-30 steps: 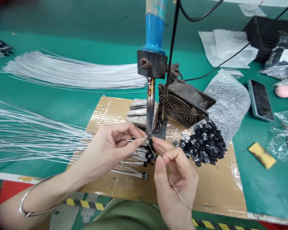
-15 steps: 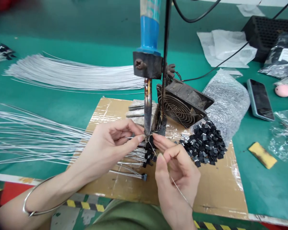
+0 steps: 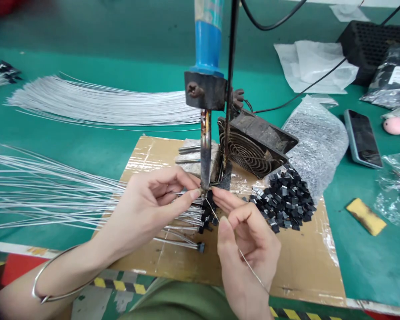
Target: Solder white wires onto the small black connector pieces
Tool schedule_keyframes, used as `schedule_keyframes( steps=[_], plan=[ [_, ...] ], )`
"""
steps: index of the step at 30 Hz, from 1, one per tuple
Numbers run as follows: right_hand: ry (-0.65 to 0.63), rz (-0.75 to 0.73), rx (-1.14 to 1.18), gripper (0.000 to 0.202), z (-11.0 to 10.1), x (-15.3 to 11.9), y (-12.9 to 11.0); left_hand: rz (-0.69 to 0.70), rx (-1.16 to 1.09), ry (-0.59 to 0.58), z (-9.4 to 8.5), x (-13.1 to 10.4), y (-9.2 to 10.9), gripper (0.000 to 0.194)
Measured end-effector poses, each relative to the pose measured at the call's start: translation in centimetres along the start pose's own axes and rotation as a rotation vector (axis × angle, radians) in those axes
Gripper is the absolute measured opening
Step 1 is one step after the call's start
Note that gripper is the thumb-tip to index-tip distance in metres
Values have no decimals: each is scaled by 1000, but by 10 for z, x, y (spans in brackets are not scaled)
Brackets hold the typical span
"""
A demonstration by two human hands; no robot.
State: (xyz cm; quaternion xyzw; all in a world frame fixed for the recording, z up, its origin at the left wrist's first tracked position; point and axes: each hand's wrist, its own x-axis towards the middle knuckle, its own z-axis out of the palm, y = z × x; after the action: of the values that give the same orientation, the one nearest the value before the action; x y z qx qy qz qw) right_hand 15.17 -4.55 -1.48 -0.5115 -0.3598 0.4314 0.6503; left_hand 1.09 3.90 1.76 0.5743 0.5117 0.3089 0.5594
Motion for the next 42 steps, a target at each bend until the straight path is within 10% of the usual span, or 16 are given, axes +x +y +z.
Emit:
schedule_keyframes(
  steps=[42],
  plan=[
    [50, -57, -132, 20, 5, -7, 1, 54, 97, 51, 1, -5, -3, 9]
  ],
)
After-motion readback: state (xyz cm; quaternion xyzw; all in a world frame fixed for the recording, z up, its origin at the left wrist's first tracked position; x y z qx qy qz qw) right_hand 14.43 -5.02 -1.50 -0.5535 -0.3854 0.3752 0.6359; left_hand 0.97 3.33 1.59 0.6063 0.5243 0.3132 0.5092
